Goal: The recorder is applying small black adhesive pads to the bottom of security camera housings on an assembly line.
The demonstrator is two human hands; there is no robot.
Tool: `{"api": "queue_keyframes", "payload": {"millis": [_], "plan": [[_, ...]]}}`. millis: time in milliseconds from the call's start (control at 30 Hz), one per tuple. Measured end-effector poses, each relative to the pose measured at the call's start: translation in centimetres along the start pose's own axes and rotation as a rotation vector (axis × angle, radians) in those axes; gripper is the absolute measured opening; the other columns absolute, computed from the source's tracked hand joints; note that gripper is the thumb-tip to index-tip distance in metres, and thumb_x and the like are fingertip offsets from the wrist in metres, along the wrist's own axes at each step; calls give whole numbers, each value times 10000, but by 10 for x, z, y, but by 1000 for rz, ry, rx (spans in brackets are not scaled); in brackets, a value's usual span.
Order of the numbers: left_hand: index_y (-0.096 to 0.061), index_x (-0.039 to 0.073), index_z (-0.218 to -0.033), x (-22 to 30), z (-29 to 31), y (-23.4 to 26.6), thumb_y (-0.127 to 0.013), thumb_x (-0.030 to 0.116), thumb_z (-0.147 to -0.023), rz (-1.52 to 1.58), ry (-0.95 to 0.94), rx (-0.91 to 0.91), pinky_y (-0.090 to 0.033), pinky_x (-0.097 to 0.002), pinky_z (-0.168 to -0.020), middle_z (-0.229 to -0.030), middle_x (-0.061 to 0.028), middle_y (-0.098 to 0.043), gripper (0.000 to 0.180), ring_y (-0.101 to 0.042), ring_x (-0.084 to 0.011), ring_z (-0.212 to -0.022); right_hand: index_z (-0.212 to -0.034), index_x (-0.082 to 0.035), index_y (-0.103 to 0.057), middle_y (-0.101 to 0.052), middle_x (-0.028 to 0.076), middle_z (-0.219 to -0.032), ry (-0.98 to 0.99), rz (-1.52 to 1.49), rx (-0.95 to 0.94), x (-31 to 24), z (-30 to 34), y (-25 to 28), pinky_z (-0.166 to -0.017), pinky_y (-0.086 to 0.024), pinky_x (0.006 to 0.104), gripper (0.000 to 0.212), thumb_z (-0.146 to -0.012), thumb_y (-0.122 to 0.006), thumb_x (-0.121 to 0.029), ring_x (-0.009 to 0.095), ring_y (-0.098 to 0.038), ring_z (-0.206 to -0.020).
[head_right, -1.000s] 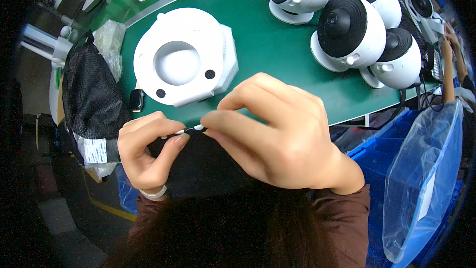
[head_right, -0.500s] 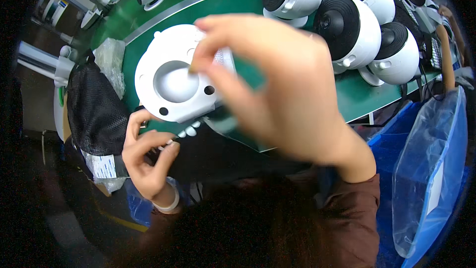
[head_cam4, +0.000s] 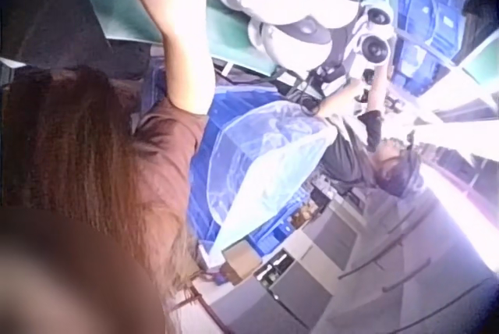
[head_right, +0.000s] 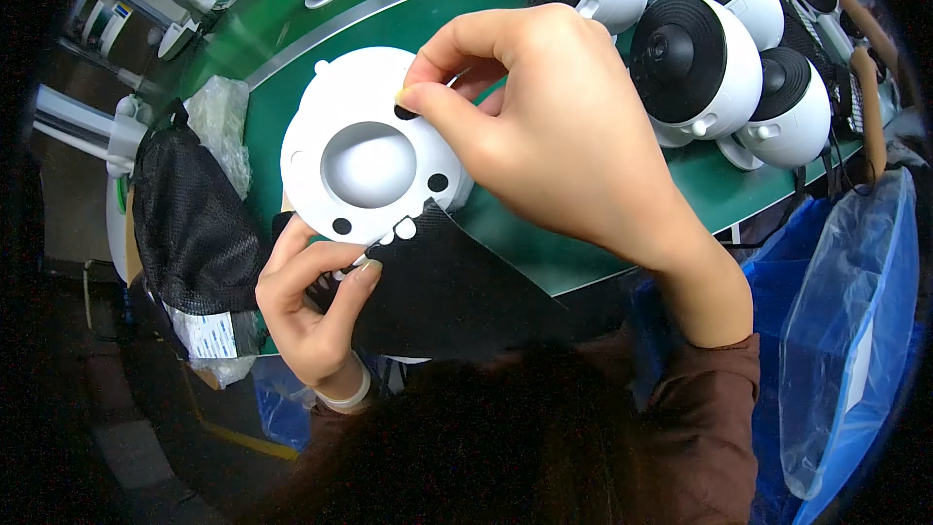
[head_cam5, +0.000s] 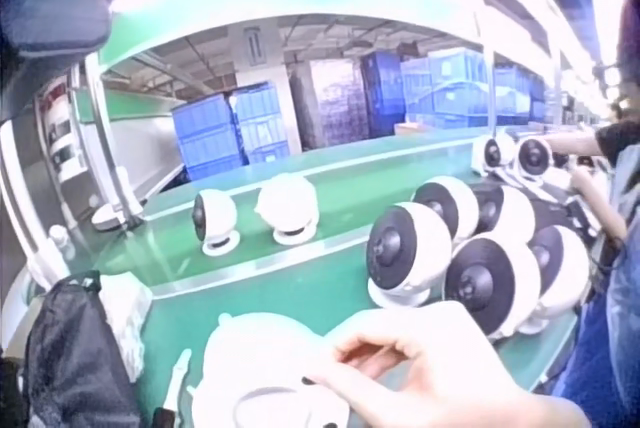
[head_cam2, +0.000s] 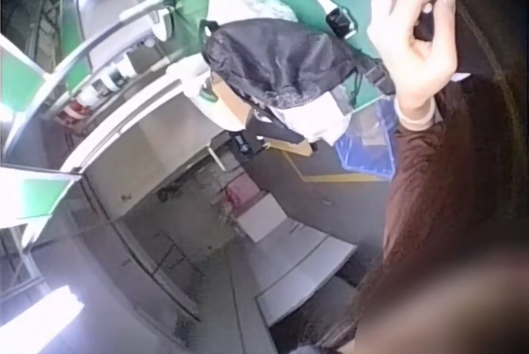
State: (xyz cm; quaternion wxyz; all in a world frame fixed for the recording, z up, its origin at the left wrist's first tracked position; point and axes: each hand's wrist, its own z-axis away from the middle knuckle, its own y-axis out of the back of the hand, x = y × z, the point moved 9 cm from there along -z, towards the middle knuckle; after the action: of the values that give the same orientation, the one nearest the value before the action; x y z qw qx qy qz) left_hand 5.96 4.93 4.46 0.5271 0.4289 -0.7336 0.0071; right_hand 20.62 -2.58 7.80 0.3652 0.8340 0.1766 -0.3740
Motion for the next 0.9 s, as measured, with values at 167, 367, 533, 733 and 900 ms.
{"api": "queue_keyframes", "payload": {"millis": [167,367,533,733,900], "plan": [[-601,-39,-721,2,1,1,-633,-69,-607,10,-25,15,-425,-216,-570,-792,-115,-565,122,-577,-156,-649,-736,3,-603,-608,45,-698,48,79,45,-7,1,1,-556,-434,175,95,-730,-610,-91,87,-571,-647],[-605,-37,-717,-1,3,2,-638,-67,-592,14,-42,26,-419,-209,-550,-845,-137,-575,133,-569,-145,-621,-870,-6,-555,-609,49,-724,-8,-72,-38,10,-3,-3,-504,-446,172,160,-748,-609,-94,82,-577,-652],[-604,-22,-645,9,28,34,-652,-48,-532,-152,49,205,-364,-153,-466,-946,-183,-556,125,-506,-93,-485,-891,-28,-600,-620,72,-850,362,167,75,-38,18,9,-600,-433,224,173,-721,-579,-48,155,-572,-767],[-638,-3,-734,28,15,25,-675,-33,-556,-48,-87,-24,-431,-207,-484,-702,-100,-610,184,-571,-145,-532,-726,-85,-637,-563,25,-697,502,95,-244,-68,46,-37,-521,-420,259,159,-596,-693,-156,167,-526,-631],[-625,7,-722,19,14,17,-659,-33,-554,-159,-32,-49,-426,-238,-493,-631,-92,-600,176,-579,-190,-531,-721,-80,-617,-559,31,-687,391,117,-234,-53,46,-36,-572,-446,289,174,-566,-695,-96,192,-536,-634]]}}
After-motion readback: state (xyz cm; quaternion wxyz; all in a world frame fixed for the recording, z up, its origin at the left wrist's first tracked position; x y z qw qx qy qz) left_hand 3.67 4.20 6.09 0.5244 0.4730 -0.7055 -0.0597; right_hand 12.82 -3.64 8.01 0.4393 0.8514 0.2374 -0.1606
